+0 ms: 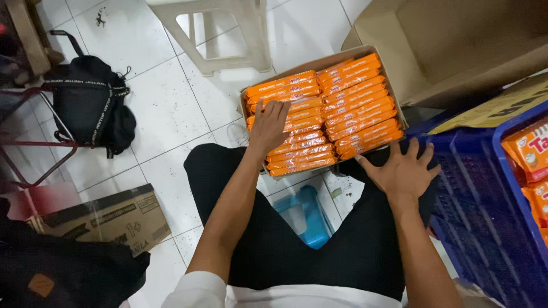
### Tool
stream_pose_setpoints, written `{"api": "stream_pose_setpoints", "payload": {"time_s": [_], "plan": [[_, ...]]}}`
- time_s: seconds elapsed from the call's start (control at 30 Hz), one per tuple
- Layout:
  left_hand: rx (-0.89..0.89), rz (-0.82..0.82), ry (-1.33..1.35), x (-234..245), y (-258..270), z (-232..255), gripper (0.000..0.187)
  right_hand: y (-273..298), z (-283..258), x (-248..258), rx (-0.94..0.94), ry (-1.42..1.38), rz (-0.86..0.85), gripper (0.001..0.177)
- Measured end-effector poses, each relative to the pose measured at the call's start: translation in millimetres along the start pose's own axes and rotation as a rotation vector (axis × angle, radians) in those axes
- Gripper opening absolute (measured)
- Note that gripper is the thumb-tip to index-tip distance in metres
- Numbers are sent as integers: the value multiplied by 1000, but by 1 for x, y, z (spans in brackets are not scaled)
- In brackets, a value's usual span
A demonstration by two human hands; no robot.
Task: The person sits on a stool and transfers stacks of orange and green snack packets from a cardboard box into a blue plastic crate. They repeatedly pick up bundles of snacks and place them into the crate, organizing them in neat rows.
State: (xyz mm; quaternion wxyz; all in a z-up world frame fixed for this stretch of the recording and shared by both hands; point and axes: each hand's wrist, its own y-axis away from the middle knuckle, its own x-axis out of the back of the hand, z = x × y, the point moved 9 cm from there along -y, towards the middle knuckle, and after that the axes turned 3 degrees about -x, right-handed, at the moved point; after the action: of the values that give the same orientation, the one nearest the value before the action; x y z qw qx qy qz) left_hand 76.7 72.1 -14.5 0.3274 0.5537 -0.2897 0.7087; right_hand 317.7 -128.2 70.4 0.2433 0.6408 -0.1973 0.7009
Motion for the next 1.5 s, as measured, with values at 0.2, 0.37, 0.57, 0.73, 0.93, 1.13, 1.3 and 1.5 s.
{"api": "stream_pose_setpoints", "payload": {"time_s": [0.2,0.37,0.57,0.73,0.93,1.13,1.3,1.5], "plan": [[50,-6,-90,-10,-2,6,87,1,6,0,-49,-5,-128,85],[138,-173,31,-10,-5,2,93,-3,11,-6,-101,-26,-264,91],[109,-166,22,-10,-3,3,88,-1,5,3,-104,-26,-278,90],[37,-136,-8,-24,-6,7,88,0,6,4,-101,-17,-257,87],[-14,-65,8,-38,-6,9,88,0,9,-5,-97,-39,-230,88],[-41,-106,63,-69,-7,12,95,4,5,5,-41,-40,-53,77],[-6,-107,-23,-70,-13,7,90,5,8,-3,-17,-11,29,74],[162,-61,78,17,-12,17,80,1,10,-9,-67,-34,-129,81]]}}
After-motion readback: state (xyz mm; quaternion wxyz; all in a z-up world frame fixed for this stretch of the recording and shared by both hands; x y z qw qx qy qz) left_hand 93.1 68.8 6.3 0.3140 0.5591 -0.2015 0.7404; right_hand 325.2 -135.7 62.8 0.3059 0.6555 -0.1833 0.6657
